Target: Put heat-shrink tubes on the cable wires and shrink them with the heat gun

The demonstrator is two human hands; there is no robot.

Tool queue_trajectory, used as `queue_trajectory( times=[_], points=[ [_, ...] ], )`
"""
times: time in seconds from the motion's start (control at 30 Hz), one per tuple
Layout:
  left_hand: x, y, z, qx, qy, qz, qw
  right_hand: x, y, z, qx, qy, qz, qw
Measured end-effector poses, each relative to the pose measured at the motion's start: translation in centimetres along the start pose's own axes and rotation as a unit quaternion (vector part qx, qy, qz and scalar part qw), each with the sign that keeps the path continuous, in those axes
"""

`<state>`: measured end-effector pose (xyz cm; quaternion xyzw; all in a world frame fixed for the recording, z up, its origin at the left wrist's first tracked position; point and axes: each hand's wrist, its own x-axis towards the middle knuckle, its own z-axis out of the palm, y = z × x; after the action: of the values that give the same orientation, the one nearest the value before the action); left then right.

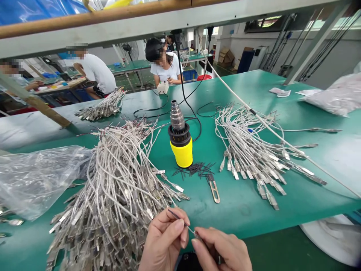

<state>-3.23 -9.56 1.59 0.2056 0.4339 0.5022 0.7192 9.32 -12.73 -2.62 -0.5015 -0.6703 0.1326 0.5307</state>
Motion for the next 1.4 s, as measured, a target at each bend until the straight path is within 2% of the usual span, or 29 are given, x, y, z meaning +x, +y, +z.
queue_trajectory(
  times=[0.27,0.63,0.9,1.23,1.4],
  points=[
    [0.11,-0.13,0.05,-0.004,0.006,-0.001,1.0,0.28,0.11,-0.21,0.041,-0.028,0.03,0.998],
    [0.27,-0.26,0.05,-0.002,0.019,0.0,1.0,0.53,0.05,-0.34,0.026,-0.014,-0.01,1.0],
    [0.41,-0.34,-0.04,-0.004,0.031,0.006,0.999,0.54,0.0,-0.51,0.0,-0.021,-0.013,1.0],
    [0.55,-0.67,-0.18,-0.008,0.048,0.008,0.999,0.45,0.37,-0.27,-0.026,-0.007,-0.032,0.999],
    [0.68,-0.79,-0.33,-0.008,0.049,0.007,0.999,0.53,-0.09,-0.05,-0.017,0.019,-0.01,1.0]
  ],
)
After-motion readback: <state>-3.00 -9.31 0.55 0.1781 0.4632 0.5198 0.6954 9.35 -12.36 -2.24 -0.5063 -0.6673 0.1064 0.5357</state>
